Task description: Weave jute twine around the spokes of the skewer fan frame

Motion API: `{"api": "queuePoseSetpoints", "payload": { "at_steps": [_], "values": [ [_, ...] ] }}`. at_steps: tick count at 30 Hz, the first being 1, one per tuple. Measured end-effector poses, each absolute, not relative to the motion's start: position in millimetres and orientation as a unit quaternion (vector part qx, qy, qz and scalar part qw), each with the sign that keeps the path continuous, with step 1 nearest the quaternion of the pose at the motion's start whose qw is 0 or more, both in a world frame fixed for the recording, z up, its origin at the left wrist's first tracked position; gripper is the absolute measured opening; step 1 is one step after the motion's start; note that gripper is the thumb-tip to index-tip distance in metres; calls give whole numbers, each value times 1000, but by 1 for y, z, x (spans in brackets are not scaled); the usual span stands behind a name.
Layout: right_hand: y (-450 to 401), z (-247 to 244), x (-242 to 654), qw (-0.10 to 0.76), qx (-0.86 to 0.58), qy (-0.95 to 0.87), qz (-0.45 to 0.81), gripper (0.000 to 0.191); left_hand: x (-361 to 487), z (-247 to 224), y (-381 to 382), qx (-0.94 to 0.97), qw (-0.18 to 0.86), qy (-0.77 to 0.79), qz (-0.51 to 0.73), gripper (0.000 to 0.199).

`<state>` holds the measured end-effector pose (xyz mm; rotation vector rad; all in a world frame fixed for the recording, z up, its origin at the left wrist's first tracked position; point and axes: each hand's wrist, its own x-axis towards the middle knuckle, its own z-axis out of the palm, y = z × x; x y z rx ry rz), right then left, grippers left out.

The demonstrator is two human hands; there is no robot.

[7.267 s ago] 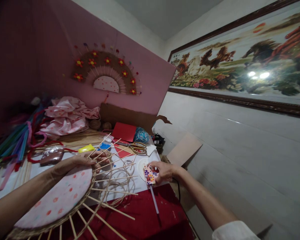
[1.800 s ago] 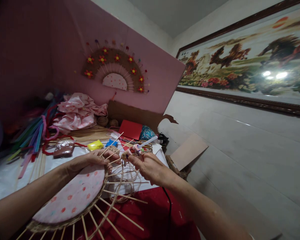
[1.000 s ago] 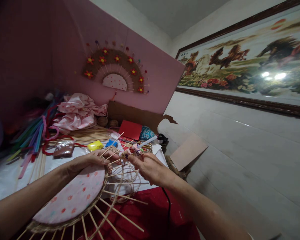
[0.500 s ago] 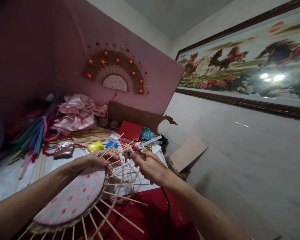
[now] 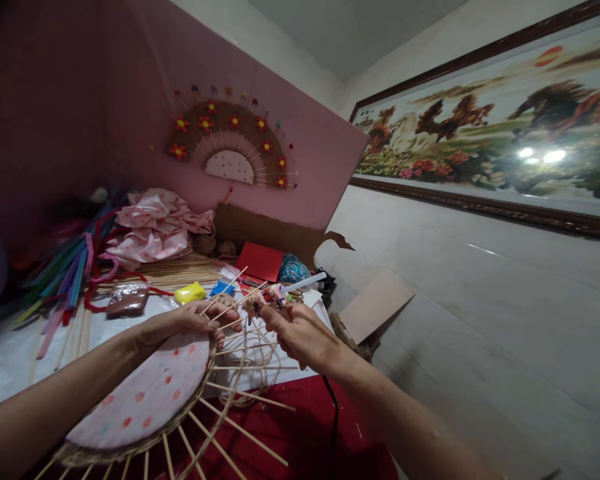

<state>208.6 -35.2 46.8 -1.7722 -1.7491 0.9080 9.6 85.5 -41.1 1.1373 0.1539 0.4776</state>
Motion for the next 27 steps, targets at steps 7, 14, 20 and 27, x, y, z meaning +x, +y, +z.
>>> {"api": "queuePoseSetpoints", "payload": {
  "at_steps": [7,14,20,27],
  "values": [
    [-32,46,208,218,-670,-620,344,59,9,-43,86,531,814,70,224,30],
    [-33,49,206,199,-663,-624,361,59,10,-42,86,530,816,59,225,32],
    [-33,53,202,188,-681,-611,357,60,10,-43,87,528,816,57,227,30],
    [-30,48,204,183,-684,-614,348,62,10,-42,86,533,812,78,226,31]
  ]
}}
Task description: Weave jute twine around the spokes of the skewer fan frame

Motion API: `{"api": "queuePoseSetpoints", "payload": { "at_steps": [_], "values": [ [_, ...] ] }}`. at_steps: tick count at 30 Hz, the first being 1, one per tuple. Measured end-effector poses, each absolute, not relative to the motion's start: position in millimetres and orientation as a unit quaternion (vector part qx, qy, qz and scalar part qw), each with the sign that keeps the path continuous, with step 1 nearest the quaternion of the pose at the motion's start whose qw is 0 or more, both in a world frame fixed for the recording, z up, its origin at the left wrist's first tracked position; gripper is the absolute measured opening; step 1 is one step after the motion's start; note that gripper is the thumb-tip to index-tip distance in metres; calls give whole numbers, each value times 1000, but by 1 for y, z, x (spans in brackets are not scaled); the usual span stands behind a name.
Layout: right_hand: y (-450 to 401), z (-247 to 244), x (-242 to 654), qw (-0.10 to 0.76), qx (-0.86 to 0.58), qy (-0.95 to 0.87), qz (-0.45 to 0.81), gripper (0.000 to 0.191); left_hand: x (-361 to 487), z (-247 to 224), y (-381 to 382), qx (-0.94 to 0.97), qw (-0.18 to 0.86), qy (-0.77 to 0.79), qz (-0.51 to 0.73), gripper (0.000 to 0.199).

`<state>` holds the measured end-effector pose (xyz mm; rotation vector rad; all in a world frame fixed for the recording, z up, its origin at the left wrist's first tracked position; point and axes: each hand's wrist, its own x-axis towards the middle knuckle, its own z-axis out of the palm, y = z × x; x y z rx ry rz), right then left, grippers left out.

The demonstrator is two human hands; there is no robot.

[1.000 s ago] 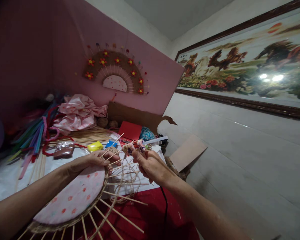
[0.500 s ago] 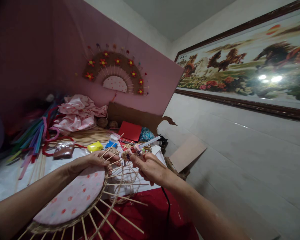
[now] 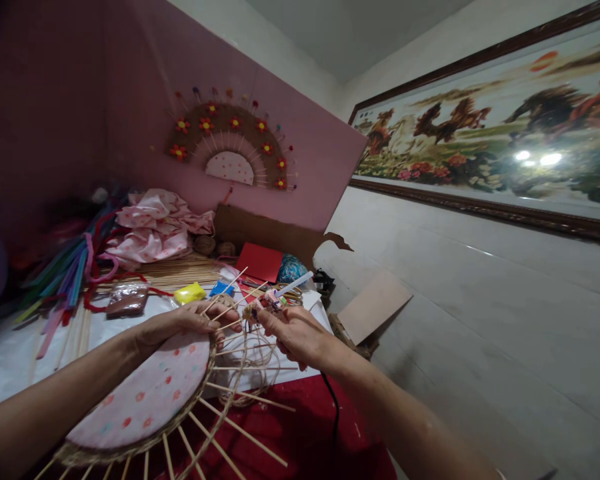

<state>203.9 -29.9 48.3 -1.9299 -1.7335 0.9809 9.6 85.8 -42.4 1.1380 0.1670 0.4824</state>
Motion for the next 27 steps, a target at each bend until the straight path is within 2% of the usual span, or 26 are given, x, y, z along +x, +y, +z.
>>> {"api": "queuePoseSetpoints", "payload": {
  "at_steps": [9,14,21,25,27],
  "values": [
    [-34,53,206,174,-681,-628,334,63,9,-41,85,538,808,80,227,31],
    [-36,55,213,200,-662,-631,352,59,10,-45,90,531,813,75,229,34],
    [-43,57,217,360,-562,-662,342,53,10,-47,90,531,813,61,230,33],
    [-49,56,234,462,-533,-657,265,49,11,-47,90,531,813,67,228,34],
    [-50,53,251,480,-546,-652,216,47,10,-48,92,534,811,70,228,33]
  ]
}}
